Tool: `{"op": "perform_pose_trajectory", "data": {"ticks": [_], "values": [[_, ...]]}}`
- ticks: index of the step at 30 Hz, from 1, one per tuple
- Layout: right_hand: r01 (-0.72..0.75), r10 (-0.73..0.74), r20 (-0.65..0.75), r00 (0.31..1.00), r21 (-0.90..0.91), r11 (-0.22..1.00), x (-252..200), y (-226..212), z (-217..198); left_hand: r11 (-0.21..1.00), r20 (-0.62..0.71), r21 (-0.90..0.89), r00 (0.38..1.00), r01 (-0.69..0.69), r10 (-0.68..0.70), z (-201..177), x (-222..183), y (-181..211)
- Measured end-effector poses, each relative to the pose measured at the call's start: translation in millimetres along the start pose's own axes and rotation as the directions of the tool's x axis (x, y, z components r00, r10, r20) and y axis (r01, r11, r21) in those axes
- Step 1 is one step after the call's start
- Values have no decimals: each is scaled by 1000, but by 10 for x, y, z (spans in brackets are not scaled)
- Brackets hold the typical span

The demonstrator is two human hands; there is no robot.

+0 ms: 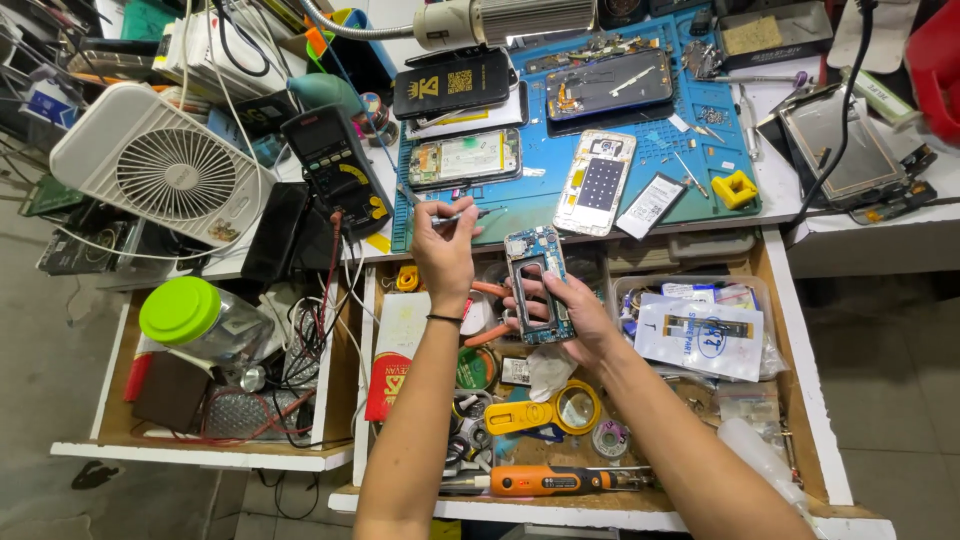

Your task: Assembling and inspecting internal components of a mobile phone, including the motherboard and frame.

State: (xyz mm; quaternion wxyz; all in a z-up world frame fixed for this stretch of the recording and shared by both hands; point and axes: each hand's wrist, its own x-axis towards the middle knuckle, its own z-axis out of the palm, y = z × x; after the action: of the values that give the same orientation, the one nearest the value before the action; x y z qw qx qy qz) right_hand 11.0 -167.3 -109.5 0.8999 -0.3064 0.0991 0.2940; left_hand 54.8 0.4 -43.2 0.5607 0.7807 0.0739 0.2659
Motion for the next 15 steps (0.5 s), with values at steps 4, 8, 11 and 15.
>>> {"op": "perform_pose_trajectory", "data": {"ticks": [4, 8, 11, 15], "values": [[-9, 9, -3, 1000, 21, 1000, -15, -26, 21, 999, -11, 6, 999, 53, -53, 2, -21, -157], [-21, 21, -2, 1000, 21, 1000, -33, -22, 31, 987, 80, 161, 997, 4, -17, -117, 49, -208], [-17, 17, -2, 1000, 18, 1000, -28, -33, 33, 908, 278, 382, 958, -173, 65, -166, 176, -194], [-14, 14, -1, 1000, 9, 1000, -21, -25, 12, 576, 581, 702, 805, -418, -124, -153, 308, -41]]}}
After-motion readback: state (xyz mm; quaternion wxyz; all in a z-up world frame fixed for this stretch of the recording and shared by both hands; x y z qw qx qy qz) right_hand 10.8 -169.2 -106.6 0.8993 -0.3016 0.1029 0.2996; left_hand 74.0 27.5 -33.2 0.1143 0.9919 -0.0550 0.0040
